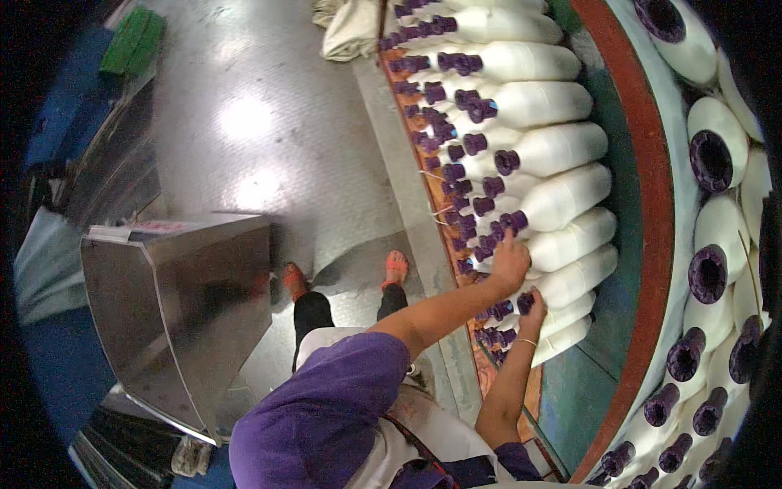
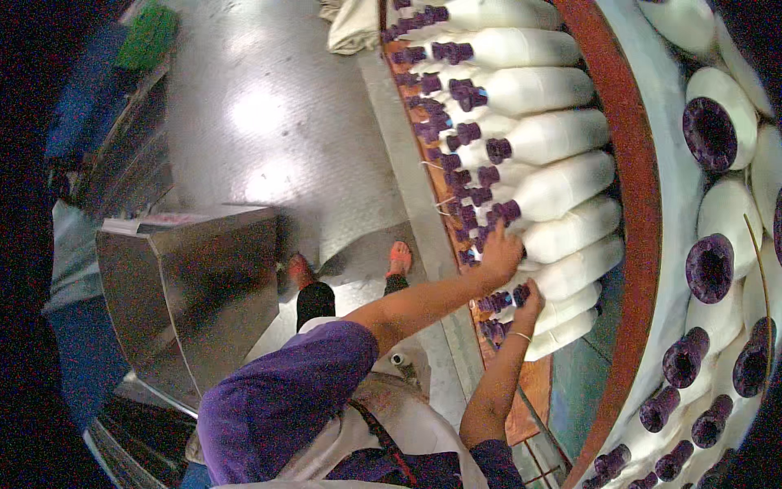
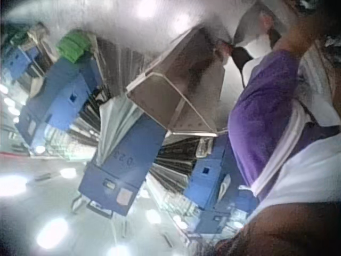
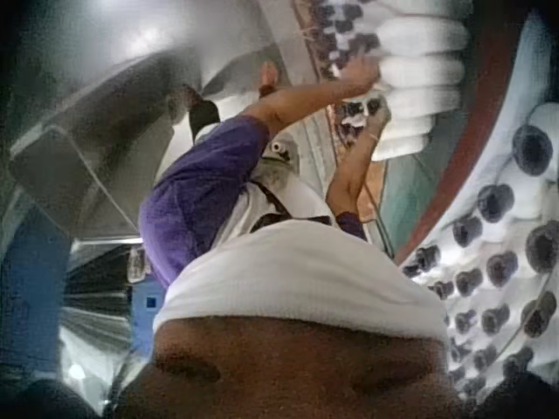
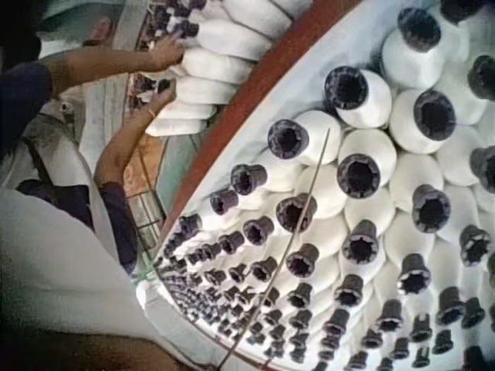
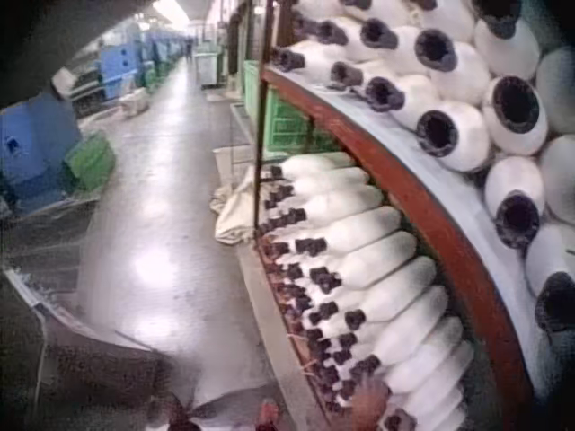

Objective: The person walks through a textile factory, picks up a green tool, and uses it to adjust parts of a spinning machine. They then collect white yarn spools from a rack and place them into a metal tray, carrying the tray to the machine and loading the spools onto the machine.

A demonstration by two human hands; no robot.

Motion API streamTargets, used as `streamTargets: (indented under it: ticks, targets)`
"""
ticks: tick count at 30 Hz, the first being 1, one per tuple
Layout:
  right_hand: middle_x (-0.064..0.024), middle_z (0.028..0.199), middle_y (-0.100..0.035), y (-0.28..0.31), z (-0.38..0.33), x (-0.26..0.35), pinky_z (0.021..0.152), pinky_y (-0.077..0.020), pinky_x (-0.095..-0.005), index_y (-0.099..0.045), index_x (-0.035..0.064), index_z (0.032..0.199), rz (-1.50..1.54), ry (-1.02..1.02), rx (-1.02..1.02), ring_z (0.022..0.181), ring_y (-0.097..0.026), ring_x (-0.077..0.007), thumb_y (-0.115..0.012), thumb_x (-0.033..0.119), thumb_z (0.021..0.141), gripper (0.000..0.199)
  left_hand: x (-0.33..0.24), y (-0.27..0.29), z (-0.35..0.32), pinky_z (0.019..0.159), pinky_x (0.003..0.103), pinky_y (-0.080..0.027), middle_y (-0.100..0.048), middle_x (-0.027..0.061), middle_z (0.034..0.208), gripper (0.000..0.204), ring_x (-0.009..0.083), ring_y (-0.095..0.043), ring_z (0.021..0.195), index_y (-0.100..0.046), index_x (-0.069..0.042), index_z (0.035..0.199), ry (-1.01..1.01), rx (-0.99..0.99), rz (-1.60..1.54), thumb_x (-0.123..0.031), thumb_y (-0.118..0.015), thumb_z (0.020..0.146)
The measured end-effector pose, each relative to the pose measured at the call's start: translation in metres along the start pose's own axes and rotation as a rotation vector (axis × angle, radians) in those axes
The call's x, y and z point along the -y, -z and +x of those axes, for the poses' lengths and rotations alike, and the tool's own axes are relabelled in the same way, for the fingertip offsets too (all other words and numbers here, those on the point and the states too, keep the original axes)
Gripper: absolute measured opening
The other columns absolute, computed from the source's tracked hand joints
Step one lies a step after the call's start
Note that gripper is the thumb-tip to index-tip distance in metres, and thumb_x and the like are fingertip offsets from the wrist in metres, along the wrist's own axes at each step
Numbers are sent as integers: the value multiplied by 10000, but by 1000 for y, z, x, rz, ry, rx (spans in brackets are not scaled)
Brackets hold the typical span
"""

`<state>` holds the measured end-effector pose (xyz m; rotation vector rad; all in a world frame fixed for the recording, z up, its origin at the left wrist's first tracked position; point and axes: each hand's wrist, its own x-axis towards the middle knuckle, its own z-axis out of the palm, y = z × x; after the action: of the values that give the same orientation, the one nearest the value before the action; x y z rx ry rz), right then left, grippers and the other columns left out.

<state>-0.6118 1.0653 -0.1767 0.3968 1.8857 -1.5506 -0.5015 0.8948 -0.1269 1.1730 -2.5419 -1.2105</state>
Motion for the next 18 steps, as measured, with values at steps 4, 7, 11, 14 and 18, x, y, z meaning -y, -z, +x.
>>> streamTargets:
  ticks: [4, 7, 11, 14, 18]
  targets:
    - [-64, 768, -635, 5, -21, 6, 631, -520, -332, -620, 59, 837, 60, -49, 108, 669, -610, -207, -577, 163, 901, 130, -16, -14, -35, 1013, 549, -306, -544, 234, 1130, 444, 491, -352, 1249, -588, 67, 1088, -77, -364, 285, -261, -632, 792]
    - [-68, 827, -653, -4, -19, -1, 707, -520, -358, -643, 60, 921, 143, -104, 166, 751, -621, -231, -523, 171, 925, 164, -24, -28, -29, 966, 540, -337, -570, 228, 1000, 468, 423, -508, 1081, -547, 77, 1099, -84, -76, 356, -269, -595, 788]
    - [-61, 720, -629, -1, -18, -4, 639, -516, -339, -614, 80, 817, -54, -23, 35, 666, -614, -198, -586, 171, 872, 110, -12, -33, 18, 681, 434, -513, -659, 139, 823, 412, 321, -659, 798, -607, 52, 1017, 70, -7, -136, -189, -681, 692]
    - [-84, 808, -586, 32, -61, 14, 642, -464, -332, -573, 43, 842, 131, 47, 248, 713, -549, -190, -595, 147, 860, 108, -2, -15, 31, 642, 448, -542, -692, 166, 839, 411, 316, -686, 806, -656, 4, 951, 15, 338, -240, -185, -725, 593]
    - [-70, 799, -572, 64, -173, 34, 707, -477, -327, -552, 75, 834, 323, -77, 467, 754, -548, -178, -577, 184, 877, 121, 26, 48, -51, 631, 403, -505, -671, 108, 794, 314, 266, -610, 690, -678, 3, 879, 216, 650, -944, -176, -700, 623]
